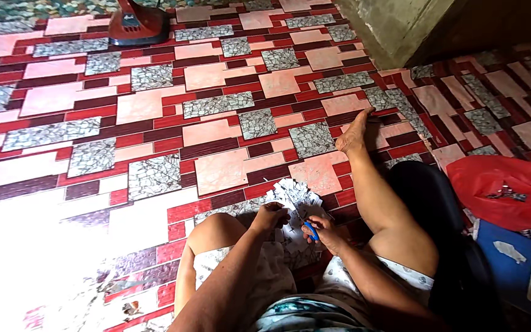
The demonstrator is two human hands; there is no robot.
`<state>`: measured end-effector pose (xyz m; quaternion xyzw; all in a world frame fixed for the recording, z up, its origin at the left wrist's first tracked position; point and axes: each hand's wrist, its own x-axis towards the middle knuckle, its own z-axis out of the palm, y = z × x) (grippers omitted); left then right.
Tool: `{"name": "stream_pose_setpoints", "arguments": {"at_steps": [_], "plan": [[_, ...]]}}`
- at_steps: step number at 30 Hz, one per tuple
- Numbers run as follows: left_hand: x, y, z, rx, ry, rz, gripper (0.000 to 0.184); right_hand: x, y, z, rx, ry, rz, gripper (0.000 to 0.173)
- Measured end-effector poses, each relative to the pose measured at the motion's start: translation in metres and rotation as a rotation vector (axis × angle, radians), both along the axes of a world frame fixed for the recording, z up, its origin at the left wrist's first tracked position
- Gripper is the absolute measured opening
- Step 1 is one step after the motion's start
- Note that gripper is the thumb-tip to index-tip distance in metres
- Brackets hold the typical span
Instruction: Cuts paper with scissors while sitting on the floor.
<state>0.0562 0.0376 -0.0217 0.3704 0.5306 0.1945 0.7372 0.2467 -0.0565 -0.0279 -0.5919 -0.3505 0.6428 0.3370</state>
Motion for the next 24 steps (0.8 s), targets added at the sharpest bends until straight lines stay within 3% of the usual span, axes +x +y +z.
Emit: {"name": "stream_pose_setpoints", "arguments": {"at_steps": [12, 24], "plan": [[-0.0006, 0.0, -0.0001, 0.002, -0.005, -0.002, 0.005, -0.0008, -0.0013, 0.0022, 0.059, -0.019, -0.016, 0.021], [0.0007, 0.0, -0.0006, -0.011, -0.012, 0.032, 0.006, 0.0, -0.0005, -0.0011, -0.021, 0.041, 0.001, 0.019]]}}
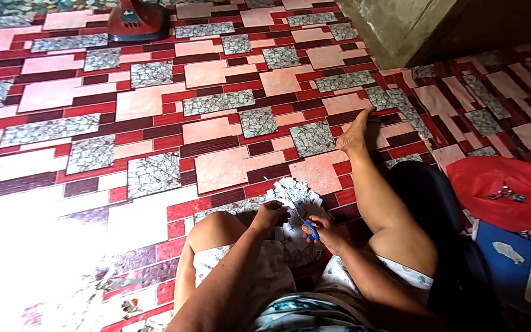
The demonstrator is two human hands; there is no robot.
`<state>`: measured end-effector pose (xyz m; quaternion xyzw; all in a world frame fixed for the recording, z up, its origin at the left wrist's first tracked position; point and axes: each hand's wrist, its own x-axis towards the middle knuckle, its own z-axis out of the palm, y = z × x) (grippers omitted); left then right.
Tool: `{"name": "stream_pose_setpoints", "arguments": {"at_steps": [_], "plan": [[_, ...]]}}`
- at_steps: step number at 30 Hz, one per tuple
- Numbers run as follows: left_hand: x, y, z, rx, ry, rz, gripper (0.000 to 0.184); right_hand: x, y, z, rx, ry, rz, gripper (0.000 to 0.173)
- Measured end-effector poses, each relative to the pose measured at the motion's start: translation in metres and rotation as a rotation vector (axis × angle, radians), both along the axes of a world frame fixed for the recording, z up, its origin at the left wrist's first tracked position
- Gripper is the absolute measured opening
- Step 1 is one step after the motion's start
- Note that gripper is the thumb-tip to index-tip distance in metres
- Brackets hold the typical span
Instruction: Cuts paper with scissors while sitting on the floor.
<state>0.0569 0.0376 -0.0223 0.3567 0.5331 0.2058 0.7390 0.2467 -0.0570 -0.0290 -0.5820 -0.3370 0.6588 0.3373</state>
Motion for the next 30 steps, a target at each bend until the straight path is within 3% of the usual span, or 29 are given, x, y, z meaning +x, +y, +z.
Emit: {"name": "stream_pose_setpoints", "arguments": {"at_steps": [8, 14, 30], "plan": [[0.0022, -0.0012, -0.0016, 0.007, 0.014, -0.035, 0.006, -0.0011, 0.0, 0.0005, 0.007, -0.033, 0.005, 0.024], [0.0018, -0.0012, -0.0019, 0.019, 0.005, -0.042, 0.008, -0.0012, -0.0004, 0.0004, 0.064, -0.055, -0.015, 0.017], [0.0016, -0.0008, -0.0012, 0.01, 0.004, -0.012, 0.006, 0.0007, -0.0014, -0.0013, 0.028, 0.001, -0.001, 0.02]]}}
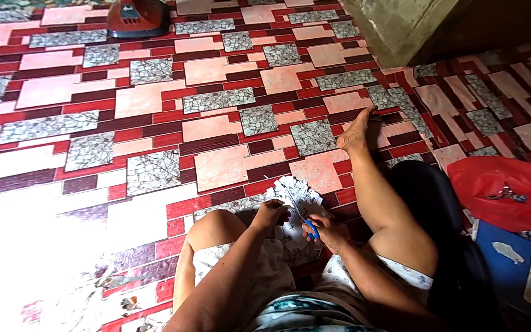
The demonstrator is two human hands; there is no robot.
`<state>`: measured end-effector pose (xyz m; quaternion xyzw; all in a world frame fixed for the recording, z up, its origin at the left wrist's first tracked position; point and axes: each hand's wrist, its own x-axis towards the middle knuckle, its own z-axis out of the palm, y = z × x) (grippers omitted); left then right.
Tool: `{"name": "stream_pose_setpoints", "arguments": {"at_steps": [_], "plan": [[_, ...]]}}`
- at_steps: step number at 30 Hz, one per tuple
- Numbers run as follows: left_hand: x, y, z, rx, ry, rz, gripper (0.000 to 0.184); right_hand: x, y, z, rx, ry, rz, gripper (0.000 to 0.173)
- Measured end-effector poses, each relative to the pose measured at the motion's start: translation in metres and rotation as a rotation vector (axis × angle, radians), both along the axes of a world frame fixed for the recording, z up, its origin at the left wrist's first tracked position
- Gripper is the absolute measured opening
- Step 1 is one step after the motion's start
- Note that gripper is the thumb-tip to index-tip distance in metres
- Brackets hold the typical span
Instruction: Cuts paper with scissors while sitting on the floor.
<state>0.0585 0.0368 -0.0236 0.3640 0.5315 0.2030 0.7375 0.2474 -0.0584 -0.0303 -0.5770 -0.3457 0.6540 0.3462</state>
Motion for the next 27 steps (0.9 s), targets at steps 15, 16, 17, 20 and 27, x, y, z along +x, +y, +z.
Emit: {"name": "stream_pose_setpoints", "arguments": {"at_steps": [15, 16, 17, 20, 27], "plan": [[-0.0005, 0.0004, 0.0003, 0.017, -0.007, -0.037, 0.007, -0.0015, 0.0008, 0.0043, 0.017, -0.049, -0.032, 0.018], [-0.0007, 0.0006, 0.0001, 0.017, -0.009, -0.031, 0.007, -0.0006, 0.0008, 0.0047, 0.002, -0.033, -0.031, 0.018], [-0.0009, 0.0009, -0.0003, 0.014, -0.011, -0.024, 0.007, 0.0, 0.0008, 0.0048, -0.013, -0.02, -0.024, 0.017], [-0.0008, 0.0009, -0.0007, 0.004, -0.017, -0.013, 0.007, -0.0013, -0.0002, 0.0034, -0.031, -0.019, 0.027, 0.021], [0.0009, 0.0, -0.001, -0.002, -0.026, -0.02, 0.006, -0.0025, 0.0, 0.0026, 0.009, -0.029, 0.029, 0.022]]}}
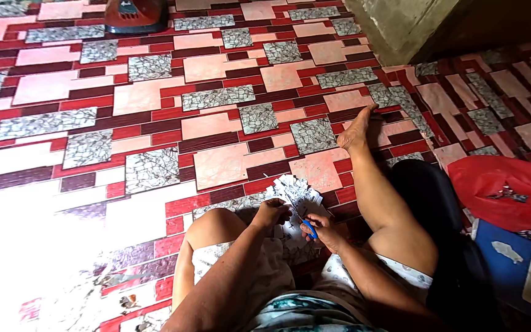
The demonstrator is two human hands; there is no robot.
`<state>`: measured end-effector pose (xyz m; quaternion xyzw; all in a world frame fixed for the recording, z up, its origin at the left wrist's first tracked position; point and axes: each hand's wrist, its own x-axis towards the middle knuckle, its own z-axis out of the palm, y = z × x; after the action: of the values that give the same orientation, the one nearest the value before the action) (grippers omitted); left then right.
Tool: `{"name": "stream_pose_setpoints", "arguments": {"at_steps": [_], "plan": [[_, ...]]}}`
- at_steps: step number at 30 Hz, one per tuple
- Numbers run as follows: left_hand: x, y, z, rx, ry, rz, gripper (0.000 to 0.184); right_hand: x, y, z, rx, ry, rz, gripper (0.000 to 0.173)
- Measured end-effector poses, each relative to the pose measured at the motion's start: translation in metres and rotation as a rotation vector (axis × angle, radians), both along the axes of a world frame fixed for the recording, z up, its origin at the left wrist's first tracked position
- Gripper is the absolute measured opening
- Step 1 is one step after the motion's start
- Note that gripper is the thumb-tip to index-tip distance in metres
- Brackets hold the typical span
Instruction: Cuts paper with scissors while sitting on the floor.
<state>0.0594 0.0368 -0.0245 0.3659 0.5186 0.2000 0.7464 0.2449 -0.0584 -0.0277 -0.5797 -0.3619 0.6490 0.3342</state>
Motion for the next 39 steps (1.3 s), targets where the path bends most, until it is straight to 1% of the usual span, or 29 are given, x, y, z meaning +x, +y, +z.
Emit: {"name": "stream_pose_setpoints", "arguments": {"at_steps": [5, 12, 19, 24, 27, 30, 39], "plan": [[0.0001, -0.0002, 0.0005, -0.008, -0.004, -0.013, 0.006, 0.0002, 0.0, -0.0004, 0.008, 0.001, 0.0, 0.021], [-0.0008, 0.0008, -0.0006, -0.047, -0.007, -0.027, 0.009, 0.0008, 0.0005, -0.0018, 0.027, -0.033, -0.07, 0.02], [-0.0014, 0.0008, -0.0002, -0.012, 0.024, -0.038, 0.009, -0.0005, 0.0005, -0.0022, 0.05, -0.072, -0.037, 0.021], [0.0, 0.0014, 0.0005, -0.051, 0.014, 0.001, 0.011, 0.0008, 0.0011, 0.002, 0.02, -0.043, -0.116, 0.02], [-0.0003, 0.0015, -0.001, -0.053, 0.007, 0.031, 0.011, 0.0032, 0.0009, -0.0011, -0.031, -0.027, -0.061, 0.02], [0.0, 0.0013, -0.0014, -0.054, 0.01, 0.03, 0.01, 0.0005, 0.0, 0.0004, -0.033, -0.028, -0.01, 0.023], [0.0, 0.0008, -0.0008, -0.037, 0.011, -0.014, 0.01, -0.0002, 0.0001, 0.001, 0.0, -0.025, -0.021, 0.023]]}}
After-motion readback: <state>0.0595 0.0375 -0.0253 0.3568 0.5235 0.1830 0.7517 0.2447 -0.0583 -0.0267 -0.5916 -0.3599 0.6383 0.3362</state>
